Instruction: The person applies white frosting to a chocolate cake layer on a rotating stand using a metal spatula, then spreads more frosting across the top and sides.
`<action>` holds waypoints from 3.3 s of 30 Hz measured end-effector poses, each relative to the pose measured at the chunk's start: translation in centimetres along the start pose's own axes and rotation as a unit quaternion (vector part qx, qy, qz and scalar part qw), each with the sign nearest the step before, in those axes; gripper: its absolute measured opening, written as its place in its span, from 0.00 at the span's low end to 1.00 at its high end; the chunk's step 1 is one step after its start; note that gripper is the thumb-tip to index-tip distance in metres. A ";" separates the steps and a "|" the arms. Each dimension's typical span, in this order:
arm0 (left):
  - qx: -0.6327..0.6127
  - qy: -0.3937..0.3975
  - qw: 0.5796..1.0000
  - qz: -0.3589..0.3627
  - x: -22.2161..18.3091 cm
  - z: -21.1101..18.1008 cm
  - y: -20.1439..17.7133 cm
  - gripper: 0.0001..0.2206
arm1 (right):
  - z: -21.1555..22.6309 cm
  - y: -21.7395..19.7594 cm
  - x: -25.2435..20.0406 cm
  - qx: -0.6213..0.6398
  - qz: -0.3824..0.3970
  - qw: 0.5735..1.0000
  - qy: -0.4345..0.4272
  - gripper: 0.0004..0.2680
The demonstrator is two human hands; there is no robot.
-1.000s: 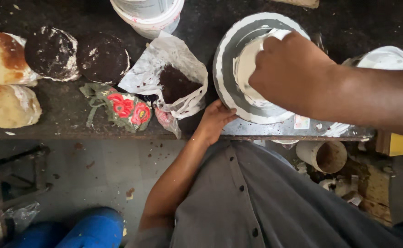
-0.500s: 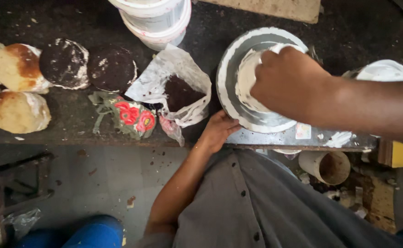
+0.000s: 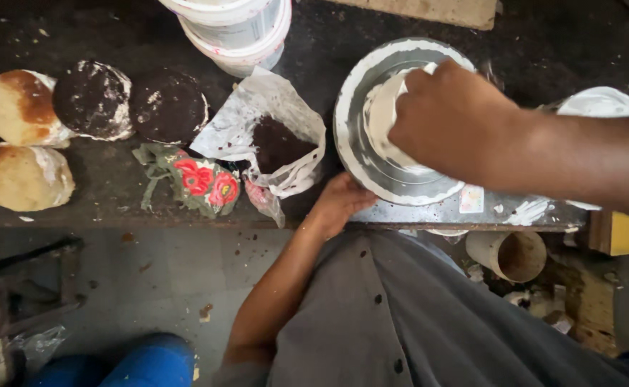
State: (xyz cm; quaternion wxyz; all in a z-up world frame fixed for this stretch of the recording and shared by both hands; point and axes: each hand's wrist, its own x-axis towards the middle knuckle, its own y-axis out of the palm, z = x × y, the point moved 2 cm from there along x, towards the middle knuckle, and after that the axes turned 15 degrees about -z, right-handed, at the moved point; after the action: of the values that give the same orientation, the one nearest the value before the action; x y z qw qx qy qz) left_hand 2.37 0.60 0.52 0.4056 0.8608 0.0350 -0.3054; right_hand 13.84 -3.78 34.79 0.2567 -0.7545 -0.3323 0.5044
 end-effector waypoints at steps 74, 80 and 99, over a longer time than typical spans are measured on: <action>-0.122 0.058 0.986 -0.093 3.2 0.5 -1.5 0.17 | -2.8 0.7 1.0 -0.038 -0.103 0.993 0.040 0.04; -0.035 0.004 0.999 -0.036 2.2 2.6 -0.6 0.16 | -4.8 1.6 3.1 0.034 -0.046 0.992 0.116 0.04; 0.008 0.022 0.995 -0.093 1.1 0.1 1.0 0.13 | -1.7 1.1 1.3 -0.064 -0.065 0.992 0.090 0.04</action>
State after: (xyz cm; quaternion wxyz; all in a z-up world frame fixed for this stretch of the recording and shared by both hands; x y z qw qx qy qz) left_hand 3.46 -0.33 0.53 0.3674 0.8635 0.1215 -0.3235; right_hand 16.01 -3.61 33.81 0.2689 -0.7884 -0.3881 0.3943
